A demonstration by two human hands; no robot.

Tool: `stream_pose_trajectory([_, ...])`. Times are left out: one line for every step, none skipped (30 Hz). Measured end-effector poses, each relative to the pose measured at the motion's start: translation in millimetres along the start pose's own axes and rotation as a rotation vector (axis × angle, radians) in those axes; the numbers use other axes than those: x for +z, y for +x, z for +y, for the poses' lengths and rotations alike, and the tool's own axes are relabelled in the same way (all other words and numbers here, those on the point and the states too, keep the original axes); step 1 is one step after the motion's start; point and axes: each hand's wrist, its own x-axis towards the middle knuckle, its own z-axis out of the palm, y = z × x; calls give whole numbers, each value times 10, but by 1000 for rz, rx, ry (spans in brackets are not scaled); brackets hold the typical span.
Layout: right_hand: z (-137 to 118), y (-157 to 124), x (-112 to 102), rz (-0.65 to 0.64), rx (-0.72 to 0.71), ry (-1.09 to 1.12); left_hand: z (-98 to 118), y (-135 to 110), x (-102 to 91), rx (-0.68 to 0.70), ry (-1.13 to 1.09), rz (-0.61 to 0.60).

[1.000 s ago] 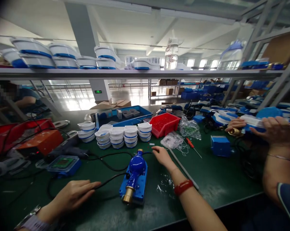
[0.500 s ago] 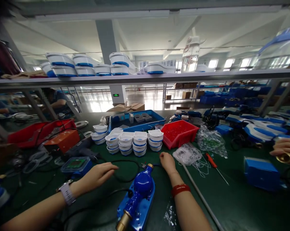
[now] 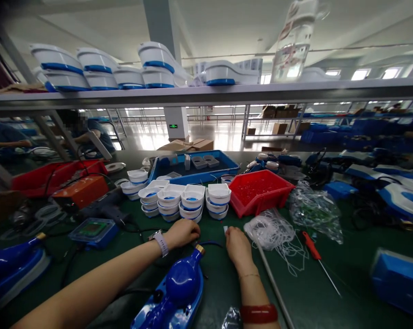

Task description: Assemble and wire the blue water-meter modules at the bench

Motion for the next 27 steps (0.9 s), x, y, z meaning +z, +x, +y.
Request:
stream_pose_trajectory([8,4,-12,-10,4,5,12,28,-11,-11,6,-21])
stream_pose_trajectory([18,8,-25,-22,12,11,22,50,-22,-24,11,-43])
stream_pose_trajectory([28,12,-38,-33,21,16,30,67,-32,-38,16,-64])
stream_pose_trajectory([36,14,-50,-45,30,19,36,80,-39,-52,21,-86])
stream_pose_trajectory([41,14,-62,-54,39,19,39,89,-44,-66,26,-107])
stream_pose_trajectory([43,10,-72,-61,45,16,38,95,-46,-80,32,-125])
stream_pose_trajectory([42,3,-83,-67,49,12,33,97,-46,-93,37,-141])
stream_pose_trajectory([40,-8,-96,-74,50,6,23,97,-46,-106,43,-154])
stream_pose_trajectory([39,-21,-111,-83,46,0,9,95,-47,-119,49,-164])
stream_pose_trajectory([39,-36,-131,-96,39,-5,-8,92,-49,-130,54,-174])
stream_pose_trajectory([42,-52,-155,-112,27,-10,-26,88,-53,-137,56,-186])
stream_pose_trajectory([47,-67,-183,-131,15,-15,-45,84,-58,-140,54,-201])
stream_pose_trajectory([51,-82,-215,-149,1,-21,-61,79,-66,-138,51,-219])
stream_pose_trajectory([54,-98,-247,-166,-12,-30,-73,75,-73,-131,46,-237])
stream_pose_trajectory([55,-114,-277,-180,-25,-42,-78,69,-80,-121,42,-255])
stream_pose_trajectory([51,-131,-304,-190,-38,-55,-77,61,-87,-111,39,-271])
stream_pose_trajectory([44,-151,-325,-195,-51,-67,-68,51,-93,-101,38,-284])
stream_pose_trajectory([35,-172,-339,-195,-64,-77,-54,37,-100,-92,40,-291])
stream_pose_trajectory([25,-196,-346,-192,-75,-83,-38,21,-111,-83,44,-293])
stream_pose_trajectory([18,-220,-347,-183,-83,-83,-21,1,-128,-76,47,-288])
stream_pose_trajectory([14,-246,-342,-169,-89,-76,-9,-25,-155,-70,50,-277])
stream_pose_trajectory([17,-272,-334,-150,-91,-61,-2,-58,-196,-65,50,-259])
stream_pose_trajectory([27,-298,-324,-126,-90,-37,-2,-103,-254,-62,47,-233])
stream_pose_trajectory([43,-324,-314,-98,-86,-5,-9,-162,-329,-60,41,-198])
stream_pose_trajectory([66,-352,-305,-66,-78,35,-22,-240,-420,-57,33,-154])
stream_pose_trajectory([91,-382,-299,-33,-65,82,-36,-342,-525,-53,21,-100])
stream_pose_trajectory([118,-418,-296,-2,-48,136,-47,-470,-638,-47,7,-40])
